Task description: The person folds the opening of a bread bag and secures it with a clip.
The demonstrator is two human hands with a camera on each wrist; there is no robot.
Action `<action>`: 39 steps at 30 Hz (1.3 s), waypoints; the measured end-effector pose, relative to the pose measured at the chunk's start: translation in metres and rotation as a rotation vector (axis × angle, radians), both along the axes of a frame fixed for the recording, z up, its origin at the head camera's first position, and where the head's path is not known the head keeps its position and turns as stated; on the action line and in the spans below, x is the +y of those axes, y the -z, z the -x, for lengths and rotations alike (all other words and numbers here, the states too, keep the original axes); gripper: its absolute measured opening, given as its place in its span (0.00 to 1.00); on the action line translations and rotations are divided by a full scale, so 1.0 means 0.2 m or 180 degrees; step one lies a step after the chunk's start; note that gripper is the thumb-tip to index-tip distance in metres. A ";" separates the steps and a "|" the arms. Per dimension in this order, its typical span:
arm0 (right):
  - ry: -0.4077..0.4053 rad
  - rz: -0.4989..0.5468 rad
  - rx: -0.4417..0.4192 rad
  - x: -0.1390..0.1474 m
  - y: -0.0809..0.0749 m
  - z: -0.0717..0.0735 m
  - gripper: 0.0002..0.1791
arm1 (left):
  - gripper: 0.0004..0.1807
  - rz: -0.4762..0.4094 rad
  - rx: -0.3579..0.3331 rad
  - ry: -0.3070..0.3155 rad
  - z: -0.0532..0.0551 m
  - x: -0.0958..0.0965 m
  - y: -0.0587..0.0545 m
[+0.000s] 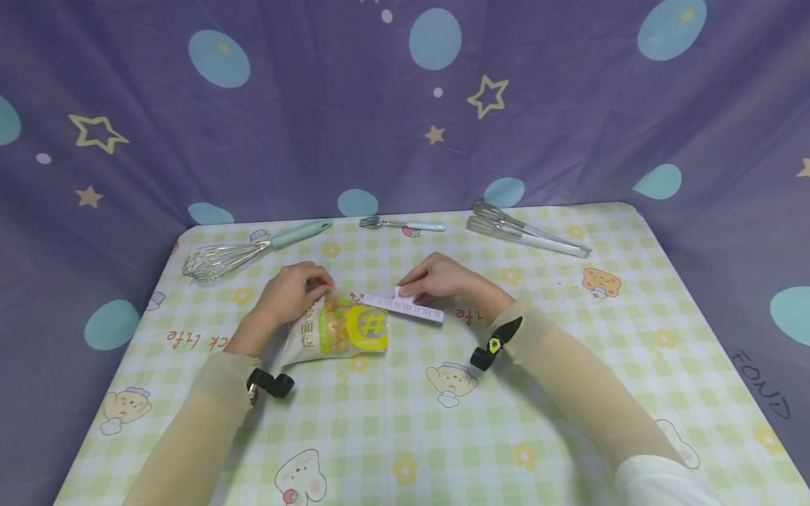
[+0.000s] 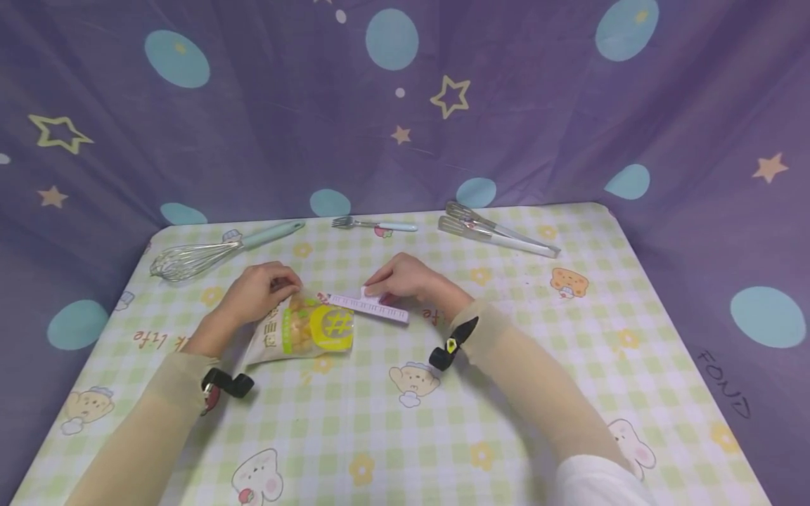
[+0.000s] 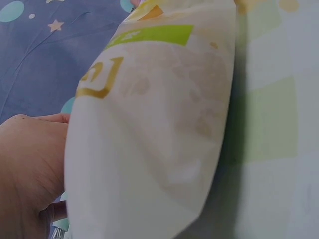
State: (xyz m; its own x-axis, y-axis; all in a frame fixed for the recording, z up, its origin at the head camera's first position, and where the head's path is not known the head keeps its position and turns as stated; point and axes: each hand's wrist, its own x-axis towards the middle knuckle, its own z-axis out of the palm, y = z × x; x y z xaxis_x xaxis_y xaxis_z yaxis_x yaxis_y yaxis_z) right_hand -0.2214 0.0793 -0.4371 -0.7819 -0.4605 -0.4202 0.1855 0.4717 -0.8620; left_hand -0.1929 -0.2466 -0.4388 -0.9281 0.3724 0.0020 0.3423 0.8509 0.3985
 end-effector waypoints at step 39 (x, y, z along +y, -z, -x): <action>-0.0411 -0.0630 0.0737 -0.02 -0.04 -0.14 0.14 | 0.53 0.0360 -0.0392 0.0029 -0.34 0.01 -0.19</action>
